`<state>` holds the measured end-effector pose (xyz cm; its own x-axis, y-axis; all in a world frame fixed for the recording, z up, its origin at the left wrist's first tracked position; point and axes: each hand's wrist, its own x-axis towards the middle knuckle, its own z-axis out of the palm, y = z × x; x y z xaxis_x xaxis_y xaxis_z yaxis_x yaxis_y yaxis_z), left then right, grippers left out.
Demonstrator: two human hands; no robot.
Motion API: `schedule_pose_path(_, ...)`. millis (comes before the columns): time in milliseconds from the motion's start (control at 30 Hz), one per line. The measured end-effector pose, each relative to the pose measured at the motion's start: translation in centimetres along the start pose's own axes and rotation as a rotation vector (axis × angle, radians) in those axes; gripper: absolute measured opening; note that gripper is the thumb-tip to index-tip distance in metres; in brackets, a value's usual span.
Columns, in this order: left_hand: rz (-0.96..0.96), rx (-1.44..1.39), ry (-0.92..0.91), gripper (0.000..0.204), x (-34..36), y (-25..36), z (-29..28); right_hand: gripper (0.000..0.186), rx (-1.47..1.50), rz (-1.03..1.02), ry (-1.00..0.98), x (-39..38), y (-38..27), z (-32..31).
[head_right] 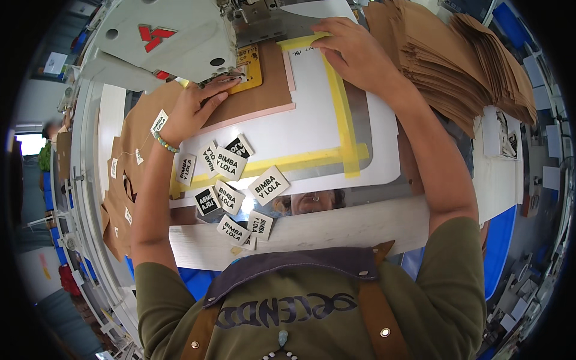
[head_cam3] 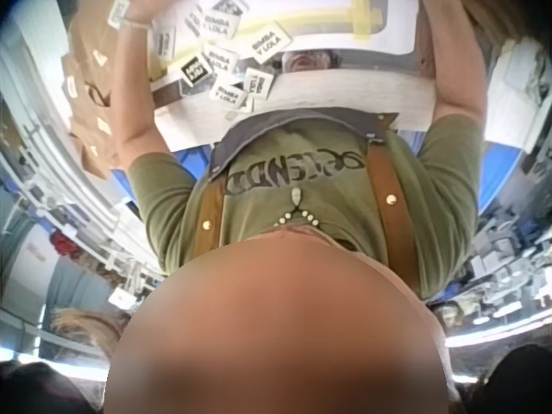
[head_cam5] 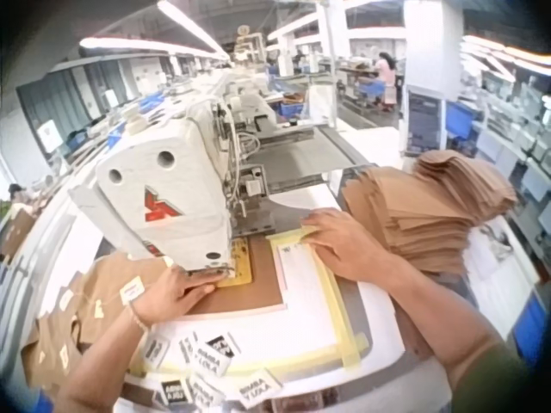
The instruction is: Sewing brand labels onto pieces of brown leather using an industrial sewing machine.
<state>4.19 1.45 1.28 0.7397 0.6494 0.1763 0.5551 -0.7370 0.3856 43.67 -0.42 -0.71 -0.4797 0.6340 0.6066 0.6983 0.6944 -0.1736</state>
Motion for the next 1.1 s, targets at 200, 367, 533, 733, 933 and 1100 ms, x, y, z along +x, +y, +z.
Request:
schedule_pose_path(200, -0.127, -0.078, 0.024, 0.031, 0.0, -0.6, 0.1, 0.02, -0.014, 0.025, -0.022, -0.2, -0.2, 0.3)
schedule_pose_path(367, -0.27, -0.06, 0.014, 0.023, -1.6, -1.4, -0.7, 0.022, 0.021, 0.06, -0.048, -0.2, -0.8, 0.4)
schedule_pose_path(533, -0.248, -0.221, 0.276, 0.043, -4.4, -1.9, -1.3, 0.025, 0.038, -0.004, -0.062, 0.3, -3.0, 0.6)
schedule_pose_path(733, -0.263, -0.081, 0.166, 0.06, -6.2, -2.9, -1.9, 0.033, 0.031, -0.093, -0.28, 0.4, -8.2, 2.0)
schedule_pose_path(933, -0.231, -0.063, 0.126, 0.065, -5.8, -2.7, -2.2, 0.026, -0.096, -0.188, -0.278, 0.7, -8.9, 0.8)
schedule_pose_path(1100, -0.14, -0.069, 0.181, 0.049, -4.0, 0.3, -0.2, 0.019, -0.127, -0.116, -0.438, 0.7, -10.0, -2.1)
